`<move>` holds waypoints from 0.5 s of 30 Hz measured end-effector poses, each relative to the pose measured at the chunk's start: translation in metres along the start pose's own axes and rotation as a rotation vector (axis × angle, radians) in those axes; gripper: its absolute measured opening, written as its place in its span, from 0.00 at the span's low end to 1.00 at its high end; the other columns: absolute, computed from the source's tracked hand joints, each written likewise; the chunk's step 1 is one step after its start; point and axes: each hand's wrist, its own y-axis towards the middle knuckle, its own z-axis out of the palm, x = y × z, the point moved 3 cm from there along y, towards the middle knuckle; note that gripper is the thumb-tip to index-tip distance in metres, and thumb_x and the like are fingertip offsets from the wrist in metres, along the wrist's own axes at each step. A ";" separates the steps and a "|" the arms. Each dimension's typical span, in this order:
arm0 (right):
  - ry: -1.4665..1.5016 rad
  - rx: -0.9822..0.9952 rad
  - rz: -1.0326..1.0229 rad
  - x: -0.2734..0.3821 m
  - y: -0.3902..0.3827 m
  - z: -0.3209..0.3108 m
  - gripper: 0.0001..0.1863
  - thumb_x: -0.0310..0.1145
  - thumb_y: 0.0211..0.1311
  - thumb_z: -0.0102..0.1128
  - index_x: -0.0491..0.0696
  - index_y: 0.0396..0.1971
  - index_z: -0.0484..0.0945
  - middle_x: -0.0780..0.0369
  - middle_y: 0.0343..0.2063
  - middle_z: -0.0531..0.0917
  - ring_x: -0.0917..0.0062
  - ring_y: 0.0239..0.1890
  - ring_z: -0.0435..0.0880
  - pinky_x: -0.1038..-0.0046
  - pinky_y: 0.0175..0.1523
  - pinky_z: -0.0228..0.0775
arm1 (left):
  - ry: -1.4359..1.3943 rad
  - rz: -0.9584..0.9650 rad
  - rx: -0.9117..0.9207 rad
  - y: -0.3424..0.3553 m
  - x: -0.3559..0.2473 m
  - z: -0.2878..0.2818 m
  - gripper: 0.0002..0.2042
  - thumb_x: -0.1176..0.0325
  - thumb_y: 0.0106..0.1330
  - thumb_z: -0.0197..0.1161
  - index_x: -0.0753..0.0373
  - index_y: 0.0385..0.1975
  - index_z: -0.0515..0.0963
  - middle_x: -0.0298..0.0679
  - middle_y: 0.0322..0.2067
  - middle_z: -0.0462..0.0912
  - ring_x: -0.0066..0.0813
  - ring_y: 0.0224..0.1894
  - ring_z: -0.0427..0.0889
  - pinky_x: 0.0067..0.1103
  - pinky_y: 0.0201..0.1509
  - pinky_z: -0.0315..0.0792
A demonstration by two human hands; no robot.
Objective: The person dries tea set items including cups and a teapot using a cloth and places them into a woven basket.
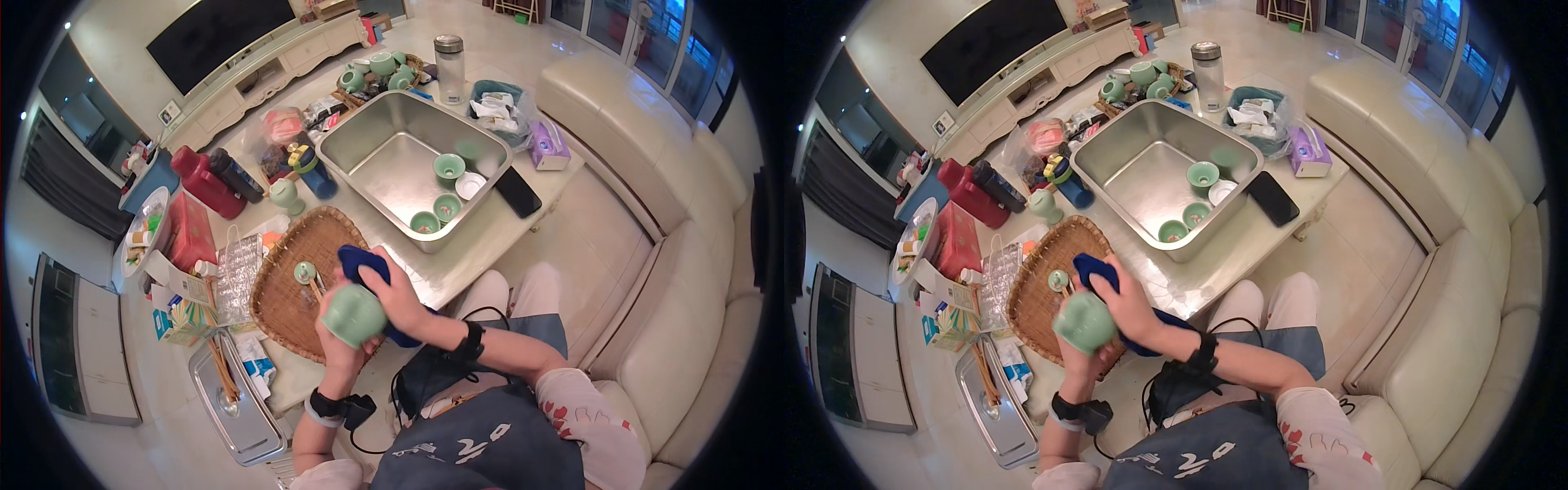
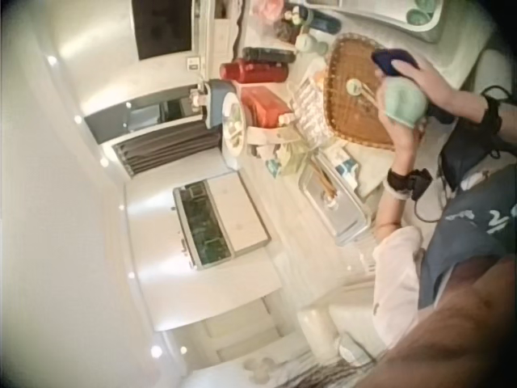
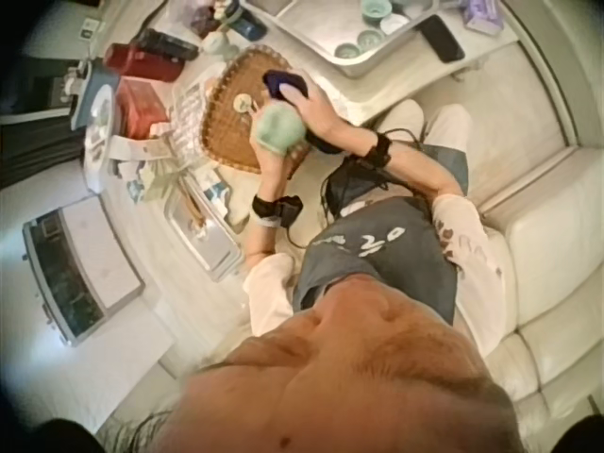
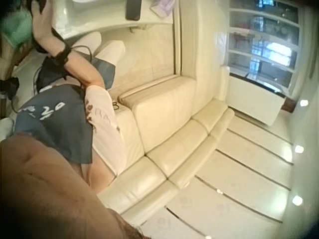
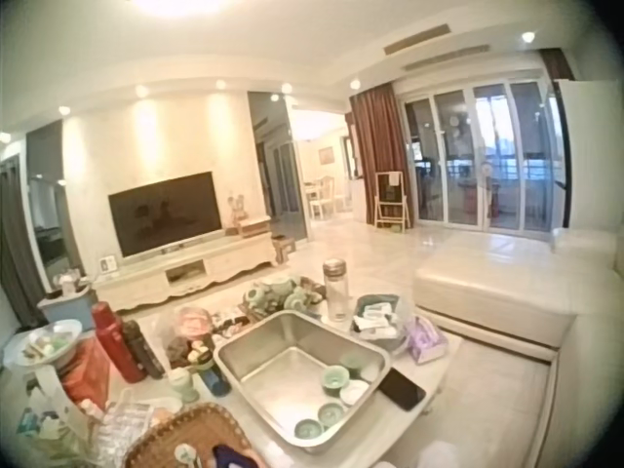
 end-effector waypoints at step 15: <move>0.205 0.177 0.240 0.015 0.000 -0.022 0.27 0.51 0.71 0.39 0.40 0.52 0.67 0.56 0.49 0.78 0.72 0.48 0.79 0.72 0.53 0.72 | 0.082 -0.063 0.081 0.004 0.019 0.010 0.16 0.80 0.64 0.41 0.63 0.51 0.66 0.40 0.26 0.78 0.22 0.12 0.75 0.15 0.08 0.64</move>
